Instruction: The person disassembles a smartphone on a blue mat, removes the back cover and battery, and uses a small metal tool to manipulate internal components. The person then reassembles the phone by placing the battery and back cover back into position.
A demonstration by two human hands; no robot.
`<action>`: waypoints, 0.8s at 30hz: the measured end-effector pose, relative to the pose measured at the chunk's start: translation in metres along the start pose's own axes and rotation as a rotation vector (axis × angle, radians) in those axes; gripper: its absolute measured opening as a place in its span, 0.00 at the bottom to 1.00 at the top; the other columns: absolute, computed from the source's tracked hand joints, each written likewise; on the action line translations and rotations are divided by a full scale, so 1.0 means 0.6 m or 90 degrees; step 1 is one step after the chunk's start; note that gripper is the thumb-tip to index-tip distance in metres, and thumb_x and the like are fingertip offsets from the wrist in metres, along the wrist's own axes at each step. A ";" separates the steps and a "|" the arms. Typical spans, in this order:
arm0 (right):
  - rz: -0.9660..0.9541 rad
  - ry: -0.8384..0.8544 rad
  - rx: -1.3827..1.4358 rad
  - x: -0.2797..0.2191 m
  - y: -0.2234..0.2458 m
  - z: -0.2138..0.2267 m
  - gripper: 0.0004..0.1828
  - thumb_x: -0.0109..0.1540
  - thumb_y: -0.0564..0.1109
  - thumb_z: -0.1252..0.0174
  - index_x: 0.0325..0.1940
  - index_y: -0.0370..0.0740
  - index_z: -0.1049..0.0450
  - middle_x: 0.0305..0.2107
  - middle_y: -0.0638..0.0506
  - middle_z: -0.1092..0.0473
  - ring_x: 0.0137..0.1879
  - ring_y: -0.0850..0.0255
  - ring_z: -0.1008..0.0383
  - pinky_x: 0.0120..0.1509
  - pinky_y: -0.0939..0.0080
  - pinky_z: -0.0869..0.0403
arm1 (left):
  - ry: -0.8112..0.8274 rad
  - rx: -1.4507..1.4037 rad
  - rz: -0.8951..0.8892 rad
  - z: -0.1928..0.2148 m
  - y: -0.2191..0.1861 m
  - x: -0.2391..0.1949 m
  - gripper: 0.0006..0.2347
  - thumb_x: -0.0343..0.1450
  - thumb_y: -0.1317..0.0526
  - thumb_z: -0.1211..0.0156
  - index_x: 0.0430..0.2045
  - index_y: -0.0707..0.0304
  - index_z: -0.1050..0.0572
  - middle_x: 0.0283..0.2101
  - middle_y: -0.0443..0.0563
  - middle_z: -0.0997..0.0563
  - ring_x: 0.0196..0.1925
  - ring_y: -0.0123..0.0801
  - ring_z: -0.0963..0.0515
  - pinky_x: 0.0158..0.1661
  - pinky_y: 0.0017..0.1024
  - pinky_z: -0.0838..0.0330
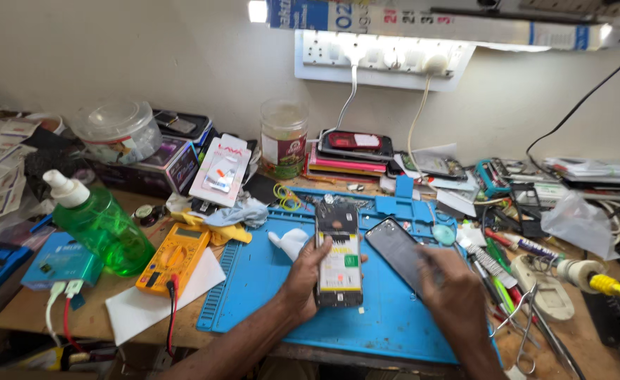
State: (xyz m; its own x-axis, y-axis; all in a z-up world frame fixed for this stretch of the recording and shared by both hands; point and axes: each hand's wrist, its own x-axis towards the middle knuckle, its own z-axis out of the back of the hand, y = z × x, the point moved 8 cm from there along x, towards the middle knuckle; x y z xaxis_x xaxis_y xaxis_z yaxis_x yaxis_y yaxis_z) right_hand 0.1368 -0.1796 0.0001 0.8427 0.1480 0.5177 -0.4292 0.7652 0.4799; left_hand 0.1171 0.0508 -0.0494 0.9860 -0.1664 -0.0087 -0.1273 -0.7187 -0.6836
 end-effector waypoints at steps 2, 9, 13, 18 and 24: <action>0.013 0.127 0.139 -0.032 0.033 -0.039 0.13 0.58 0.42 0.36 0.46 0.42 0.18 0.38 0.46 0.20 0.44 0.52 0.18 0.49 0.56 0.23 | 0.031 -0.038 0.009 0.002 -0.002 -0.014 0.22 0.79 0.48 0.60 0.62 0.64 0.35 0.57 0.62 0.23 0.51 0.46 0.17 0.45 0.44 0.16; 0.051 0.321 0.092 -0.067 0.115 -0.085 0.14 0.54 0.46 0.31 0.44 0.47 0.15 0.33 0.50 0.26 0.39 0.55 0.23 0.43 0.54 0.25 | 0.035 -0.028 -0.022 0.009 -0.028 -0.037 0.31 0.78 0.40 0.70 0.65 0.65 0.35 0.60 0.58 0.23 0.53 0.43 0.18 0.47 0.42 0.17; 0.006 0.398 0.098 -0.065 0.112 -0.099 0.09 0.57 0.46 0.33 0.40 0.44 0.17 0.32 0.51 0.25 0.39 0.58 0.21 0.46 0.57 0.24 | 0.041 -0.049 -0.013 0.013 -0.021 -0.039 0.31 0.78 0.39 0.70 0.65 0.65 0.35 0.59 0.59 0.23 0.52 0.43 0.18 0.47 0.42 0.18; 0.036 0.374 0.172 -0.063 0.100 -0.094 0.12 0.58 0.41 0.36 0.45 0.42 0.17 0.32 0.50 0.23 0.38 0.57 0.19 0.44 0.58 0.23 | 0.064 -0.041 -0.030 0.018 -0.017 -0.039 0.30 0.79 0.39 0.70 0.66 0.65 0.36 0.59 0.59 0.24 0.52 0.43 0.18 0.47 0.42 0.18; 0.062 0.351 0.207 -0.056 0.087 -0.085 0.09 0.57 0.39 0.36 0.41 0.41 0.16 0.31 0.50 0.22 0.36 0.59 0.18 0.41 0.60 0.21 | 0.047 -0.033 -0.014 0.030 -0.005 -0.039 0.31 0.78 0.40 0.71 0.66 0.65 0.36 0.61 0.59 0.25 0.55 0.44 0.19 0.49 0.42 0.18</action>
State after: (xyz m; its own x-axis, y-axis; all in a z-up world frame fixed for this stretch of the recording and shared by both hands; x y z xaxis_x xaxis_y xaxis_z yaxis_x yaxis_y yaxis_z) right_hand 0.1026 -0.1125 -0.0282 0.8014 0.5729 0.1716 -0.5154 0.5160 0.6842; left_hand 0.0966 0.0688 -0.0602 0.9781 -0.1989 0.0612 -0.1136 -0.7566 -0.6439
